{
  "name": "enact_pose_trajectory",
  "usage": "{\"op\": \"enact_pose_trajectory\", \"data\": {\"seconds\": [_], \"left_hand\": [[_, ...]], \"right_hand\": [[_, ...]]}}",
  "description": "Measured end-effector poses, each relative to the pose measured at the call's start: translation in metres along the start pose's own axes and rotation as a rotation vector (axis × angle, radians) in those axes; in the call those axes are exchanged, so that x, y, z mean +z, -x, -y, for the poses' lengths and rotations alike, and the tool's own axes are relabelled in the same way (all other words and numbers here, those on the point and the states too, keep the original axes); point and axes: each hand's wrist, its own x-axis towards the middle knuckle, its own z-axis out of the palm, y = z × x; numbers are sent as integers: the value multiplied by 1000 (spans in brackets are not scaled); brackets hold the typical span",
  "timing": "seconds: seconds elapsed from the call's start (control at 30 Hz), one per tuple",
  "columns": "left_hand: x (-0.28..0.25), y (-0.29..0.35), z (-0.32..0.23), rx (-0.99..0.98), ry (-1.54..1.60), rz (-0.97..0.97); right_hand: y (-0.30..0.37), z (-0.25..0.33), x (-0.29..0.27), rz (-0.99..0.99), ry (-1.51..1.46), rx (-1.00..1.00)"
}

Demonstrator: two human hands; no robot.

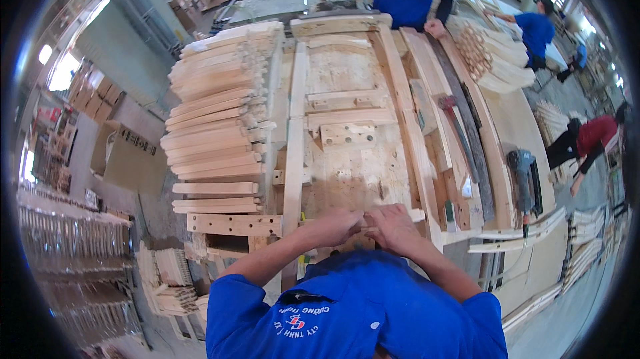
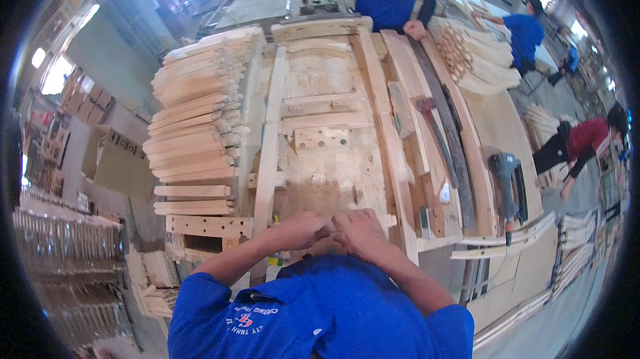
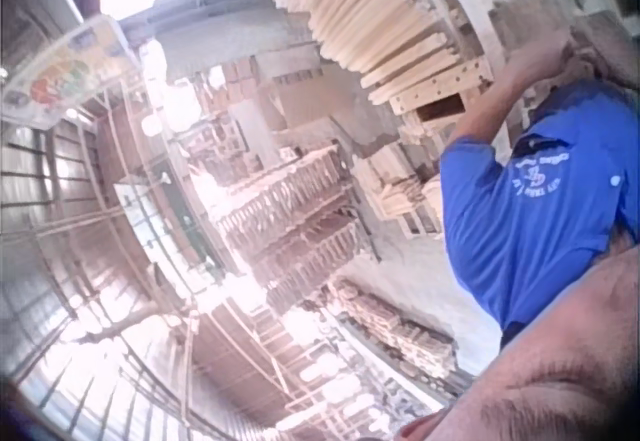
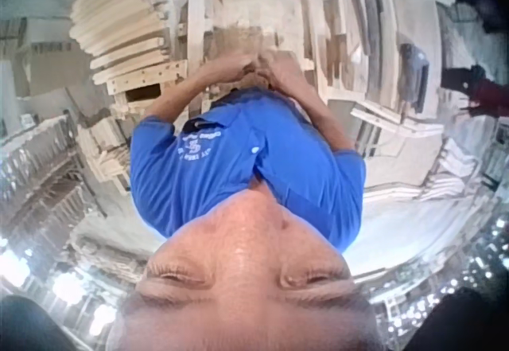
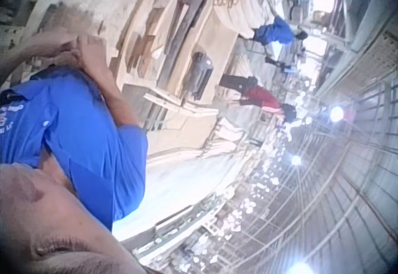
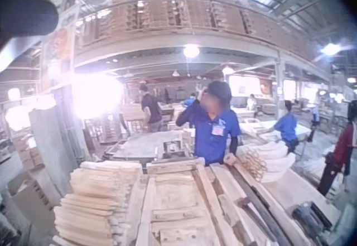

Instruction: The person assembles wooden chair frames by inserting slats into pre-drilled holes and securing them with a nail gun. They repeatedly pick up slats, align them, and fasten them to the frame while other workers handle similar tasks nearby.

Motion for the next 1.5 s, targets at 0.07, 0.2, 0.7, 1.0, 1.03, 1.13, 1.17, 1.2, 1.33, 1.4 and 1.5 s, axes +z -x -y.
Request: {"op": "enact_pose_trajectory", "data": {"seconds": [0.07, 0.2, 0.7, 1.0, 1.03, 1.13, 1.17, 1.2, 1.33, 1.4, 1.5], "left_hand": [[0, 2, -3, -20, 47, 27], [5, 7, -6, -12, -9, -54], [-8, 3, -18, -71, -78, 42], [-11, -1, -17, -88, -65, 35], [-13, -1, -17, -91, -50, 19], [-11, 3, -16, -109, 1, -6], [-12, 2, -17, -109, 11, -7], [-12, 2, -17, -110, 20, -7], [-11, 3, -16, -70, -20, -13], [-12, 2, -17, -60, -29, -22], [-12, 2, -18, -57, -40, -14]], "right_hand": [[26, 10, -25, -250, 79, 10], [123, 3, -40, -152, -117, 600], [177, -16, 3, 101, -325, 1255], [148, -20, 12, 39, -256, 1069], [149, -20, 10, 28, -281, 1050], [146, -3, -15, 18, -333, 1017], [146, -2, -19, 12, -329, 1020], [146, -2, -21, 6, -325, 1023], [154, -1, -22, -52, -367, 981], [151, 1, -22, -62, -349, 992], [148, 3, -19, -25, -297, 1013]]}}
